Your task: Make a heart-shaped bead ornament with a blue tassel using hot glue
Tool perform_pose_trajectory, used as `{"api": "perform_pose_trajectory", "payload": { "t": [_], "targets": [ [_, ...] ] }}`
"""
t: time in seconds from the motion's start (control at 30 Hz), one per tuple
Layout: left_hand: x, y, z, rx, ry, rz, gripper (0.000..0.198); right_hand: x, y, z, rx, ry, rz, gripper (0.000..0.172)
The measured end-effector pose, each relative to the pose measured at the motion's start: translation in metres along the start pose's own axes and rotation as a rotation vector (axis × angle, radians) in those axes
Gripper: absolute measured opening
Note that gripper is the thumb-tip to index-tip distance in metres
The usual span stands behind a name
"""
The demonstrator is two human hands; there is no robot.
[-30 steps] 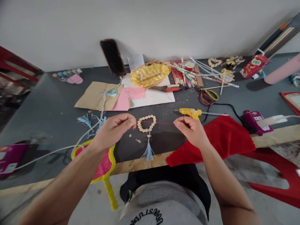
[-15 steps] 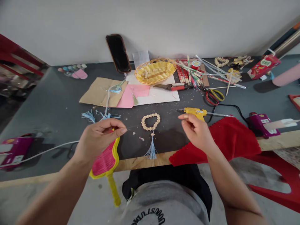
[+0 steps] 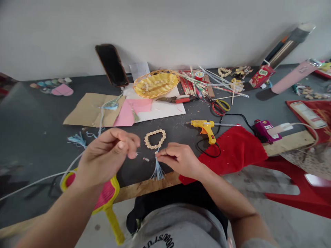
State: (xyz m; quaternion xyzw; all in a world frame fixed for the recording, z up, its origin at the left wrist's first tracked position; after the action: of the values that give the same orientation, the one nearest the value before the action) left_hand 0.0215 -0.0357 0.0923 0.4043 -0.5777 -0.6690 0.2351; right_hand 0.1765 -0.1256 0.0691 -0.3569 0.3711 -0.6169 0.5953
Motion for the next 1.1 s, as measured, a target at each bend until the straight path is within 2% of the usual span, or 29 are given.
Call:
{"api": "perform_pose_trajectory", "payload": {
  "t": [0.17,0.33,0.43,0.5,0.57,0.67,0.77,0.83,0.9,0.97,1.03,1.1],
  "targets": [
    [0.01,-0.009,0.048,-0.291,0.14,0.093,0.019,0.037,0.011,0.05,-0.063,0.118,0.045,0.01],
    [0.024,-0.009,0.084,-0.499,0.279,0.195,0.01,0.067,0.036,0.102,-0.078,0.373,-0.11,0.011],
    [0.03,-0.004,0.104,-0.593,0.386,0.177,0.007,0.076,0.052,0.118,-0.054,0.47,-0.207,0.013],
    [0.034,-0.003,0.109,-0.627,0.401,0.188,0.008,0.073,0.057,0.118,0.023,0.501,-0.257,0.012],
    [0.037,-0.002,0.103,-0.62,0.371,0.235,0.01,0.06,0.055,0.102,0.135,0.411,-0.268,0.019],
    [0.041,0.008,0.077,-0.486,0.347,0.256,0.011,0.033,0.036,0.055,0.228,0.138,-0.15,0.024],
    [0.039,0.035,0.049,-0.273,0.367,0.1,0.012,0.016,0.013,0.007,0.275,-0.008,0.005,0.023],
    [0.037,0.052,0.041,-0.21,0.404,-0.008,0.011,0.015,0.006,-0.026,0.41,-0.126,0.084,0.026],
    [0.036,0.06,0.044,-0.228,0.456,-0.073,0.011,0.018,0.011,-0.051,0.603,-0.208,0.051,0.032],
    [0.037,0.058,0.053,-0.285,0.492,-0.078,0.01,0.022,0.021,-0.063,0.758,-0.216,-0.046,0.034],
    [0.038,0.045,0.063,-0.332,0.469,0.002,0.01,0.024,0.029,-0.066,0.833,-0.197,-0.123,0.026],
    [0.039,0.027,0.068,-0.361,0.383,0.126,0.013,0.026,0.032,-0.065,0.849,-0.203,-0.148,0.019]
  ]
}}
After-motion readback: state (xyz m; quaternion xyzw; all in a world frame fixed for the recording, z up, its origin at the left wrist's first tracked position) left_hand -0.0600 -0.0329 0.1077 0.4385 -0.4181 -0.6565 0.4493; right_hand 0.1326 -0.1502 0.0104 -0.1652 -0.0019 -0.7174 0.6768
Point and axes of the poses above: each hand's wrist, its own x-axis away from the middle knuckle, its own z-axis out of the back of the hand, y = z × x, the point moved 6 cm from there along -x, towards the middle knuckle, and after that the axes turned 11 degrees about -z, right-handed, at the moved point
